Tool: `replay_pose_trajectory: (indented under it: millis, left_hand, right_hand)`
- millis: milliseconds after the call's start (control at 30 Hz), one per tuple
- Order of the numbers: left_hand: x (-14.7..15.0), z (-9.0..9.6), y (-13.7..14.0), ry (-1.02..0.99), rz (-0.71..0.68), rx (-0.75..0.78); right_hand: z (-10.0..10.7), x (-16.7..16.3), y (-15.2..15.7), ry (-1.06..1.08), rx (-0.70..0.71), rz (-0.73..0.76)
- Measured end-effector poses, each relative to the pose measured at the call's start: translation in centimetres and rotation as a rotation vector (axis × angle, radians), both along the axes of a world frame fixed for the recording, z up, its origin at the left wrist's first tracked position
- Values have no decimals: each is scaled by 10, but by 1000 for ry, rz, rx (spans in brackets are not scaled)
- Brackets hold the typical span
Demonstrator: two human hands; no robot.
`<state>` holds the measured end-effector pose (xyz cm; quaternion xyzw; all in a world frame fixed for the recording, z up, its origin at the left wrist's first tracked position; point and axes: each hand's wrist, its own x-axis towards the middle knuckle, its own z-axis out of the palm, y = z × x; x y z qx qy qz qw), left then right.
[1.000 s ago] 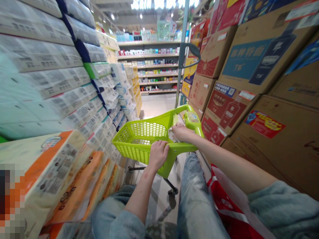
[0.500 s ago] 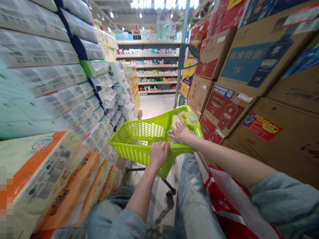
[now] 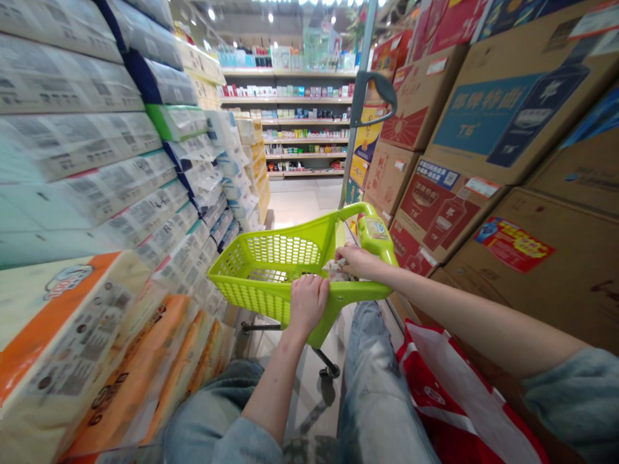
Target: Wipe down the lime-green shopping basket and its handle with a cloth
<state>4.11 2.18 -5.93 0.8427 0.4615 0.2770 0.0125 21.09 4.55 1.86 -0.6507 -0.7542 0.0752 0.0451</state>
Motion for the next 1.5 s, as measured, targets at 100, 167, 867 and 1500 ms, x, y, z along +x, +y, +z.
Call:
replay_pose_trajectory:
  millis: [100, 167, 867, 1500]
  left_hand:
    - [1, 0, 1, 19, 19, -5]
    - [1, 1, 2, 20, 25, -11]
    - [-5, -4, -4, -70, -2, -10]
    - [-2, -6, -2, -86, -7, -32]
  right_hand:
    - [3, -2, 5, -19, -27, -2]
    - [5, -4, 9, -29, -37, -5]
    - [3, -3, 101, -258, -2, -166]
    - [2, -5, 132, -367, -16, -201]
